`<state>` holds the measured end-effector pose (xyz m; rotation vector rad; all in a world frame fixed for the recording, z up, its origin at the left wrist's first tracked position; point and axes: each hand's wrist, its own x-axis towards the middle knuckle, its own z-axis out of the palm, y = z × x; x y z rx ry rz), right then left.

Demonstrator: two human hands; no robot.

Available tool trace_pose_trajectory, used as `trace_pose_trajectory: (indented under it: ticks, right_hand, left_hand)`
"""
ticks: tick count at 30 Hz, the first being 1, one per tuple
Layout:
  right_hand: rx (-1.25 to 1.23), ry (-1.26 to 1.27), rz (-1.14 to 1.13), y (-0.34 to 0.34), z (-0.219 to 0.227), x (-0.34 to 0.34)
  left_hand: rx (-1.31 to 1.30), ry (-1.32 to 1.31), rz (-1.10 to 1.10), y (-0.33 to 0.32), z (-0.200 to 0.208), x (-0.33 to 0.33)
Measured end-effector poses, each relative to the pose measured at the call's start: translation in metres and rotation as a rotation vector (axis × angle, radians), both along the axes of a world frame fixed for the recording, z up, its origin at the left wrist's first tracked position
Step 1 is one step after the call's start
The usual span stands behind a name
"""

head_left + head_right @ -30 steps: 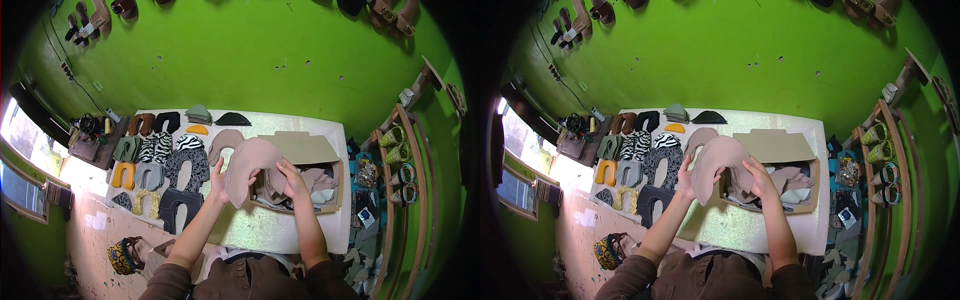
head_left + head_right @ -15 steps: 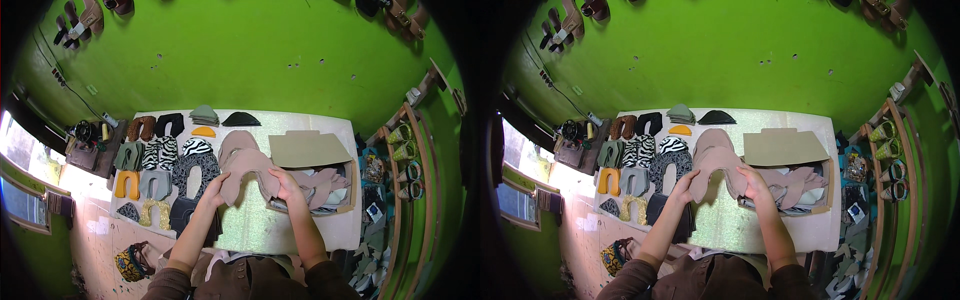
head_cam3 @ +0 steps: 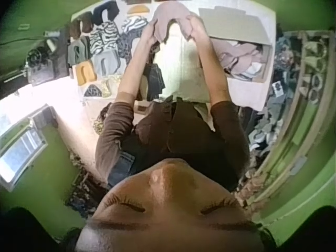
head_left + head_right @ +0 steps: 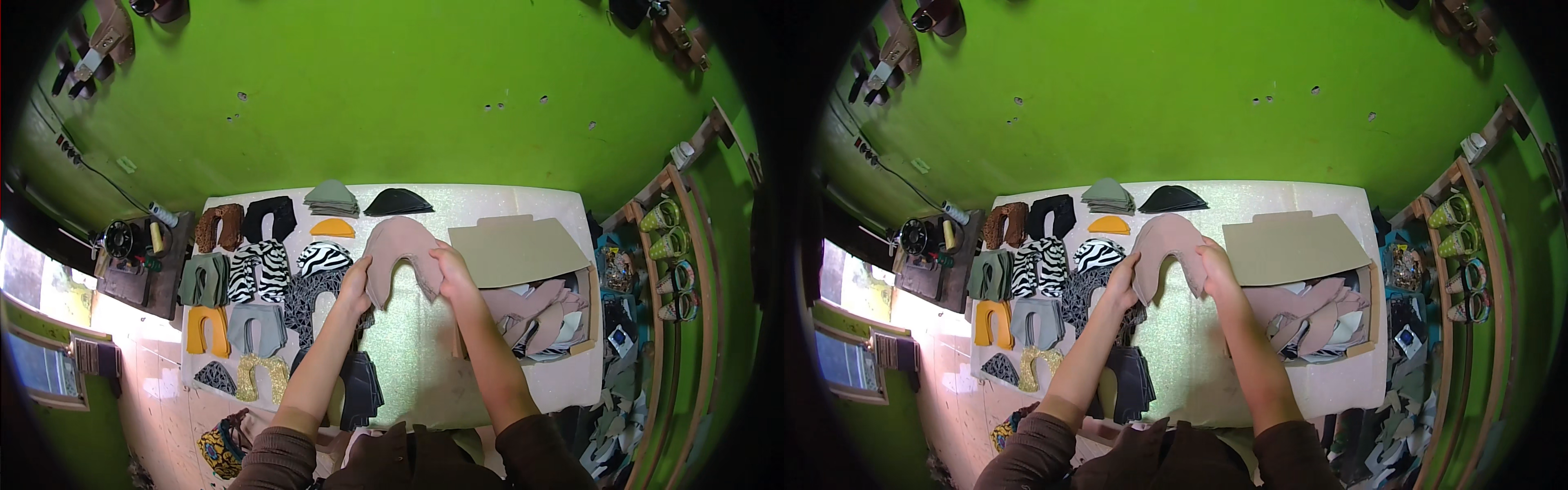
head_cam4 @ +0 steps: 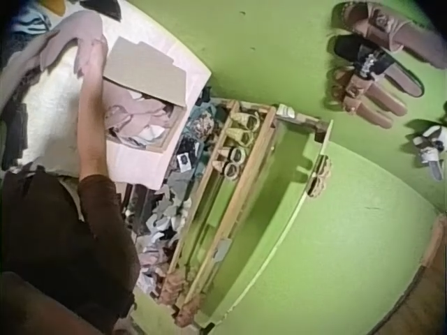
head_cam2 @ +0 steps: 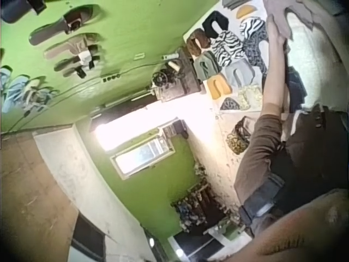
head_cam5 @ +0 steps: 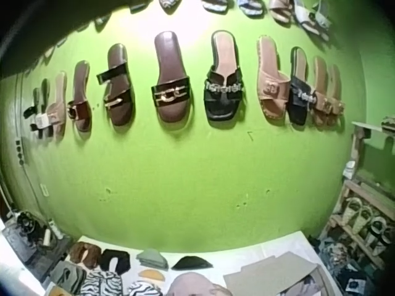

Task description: Sorting and arranging various shoe upper components on a workbench.

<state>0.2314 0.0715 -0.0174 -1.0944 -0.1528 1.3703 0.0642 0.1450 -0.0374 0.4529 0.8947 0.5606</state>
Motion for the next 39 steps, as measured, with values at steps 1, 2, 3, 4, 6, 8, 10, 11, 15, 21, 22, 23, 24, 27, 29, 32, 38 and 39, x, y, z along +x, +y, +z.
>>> trace_pose_trajectory:
  ticks: [1, 2, 3, 4, 6, 8, 10, 11, 15, 21, 22, 23, 24, 27, 29, 32, 38, 39]
  right_hand:
    - [-0.058, -0.067, -0.018, 0.006, 0.001, -0.006]
    - [-0.117, -0.133, -0.035, 0.011, 0.001, -0.011]
    - [-0.123, -0.132, -0.033, 0.015, -0.002, -0.015]
    - [-0.132, -0.181, -0.052, 0.018, -0.007, -0.016]
    - [-0.15, -0.229, -0.072, 0.023, -0.018, -0.019]
    - [-0.17, -0.315, -0.149, 0.029, -0.028, -0.02]
    - [-0.178, -0.351, -0.173, 0.034, -0.035, -0.02]
    - [-0.18, -0.386, -0.195, 0.036, -0.037, -0.02]
    - [-0.219, -0.419, -0.268, 0.038, -0.041, -0.021]
    - [-0.255, -0.561, -0.26, 0.037, -0.044, -0.015]
    - [-0.248, -0.659, -0.293, 0.037, -0.044, -0.016]
    - [-0.241, -0.756, -0.326, 0.037, -0.044, -0.017]
    - [-0.244, -0.753, -0.323, 0.035, -0.044, -0.018]
    - [-0.232, -1.096, -0.187, 0.033, -0.04, -0.023]
    - [-0.269, -1.675, -0.039, 0.035, -0.043, -0.028]
    - [-0.392, -1.73, 0.233, 0.035, -0.05, -0.04]
    - [-0.433, -1.691, 0.44, 0.025, -0.078, -0.043]
    - [-0.433, -1.692, 0.44, 0.026, -0.079, -0.042]
  left_hand:
    - [-0.006, 0.001, -0.001, 0.005, -0.007, 0.001]
    - [0.003, 0.025, 0.004, 0.009, -0.015, 0.001]
    - [0.013, 0.049, 0.009, 0.012, -0.022, 0.001]
    - [0.012, 0.053, 0.006, 0.013, -0.026, 0.004]
    - [0.024, 0.059, 0.012, 0.013, -0.032, 0.008]
    - [0.039, 0.064, 0.022, 0.015, -0.032, 0.011]
    - [0.043, 0.071, 0.035, 0.02, -0.032, 0.011]
    - [0.04, 0.072, 0.039, 0.022, -0.032, 0.011]
    - [0.056, 0.068, 0.039, 0.026, -0.034, 0.007]
    - [0.119, 0.092, -0.031, 0.023, -0.026, 0.01]
    - [0.163, 0.098, -0.05, 0.021, -0.025, 0.01]
    - [0.159, 0.1, -0.049, 0.019, -0.025, 0.011]
    - [0.266, 0.146, 0.009, 0.016, -0.025, 0.012]
    - [0.451, 0.263, 0.069, 0.011, -0.017, 0.012]
    - [0.948, 0.578, -0.063, 0.009, -0.012, 0.014]
    - [1.404, 0.813, -0.23, 0.007, -0.017, 0.017]
    - [1.658, 1.315, -0.654, -0.001, -0.053, 0.006]
    - [1.658, 1.314, -0.653, -0.001, -0.057, 0.006]
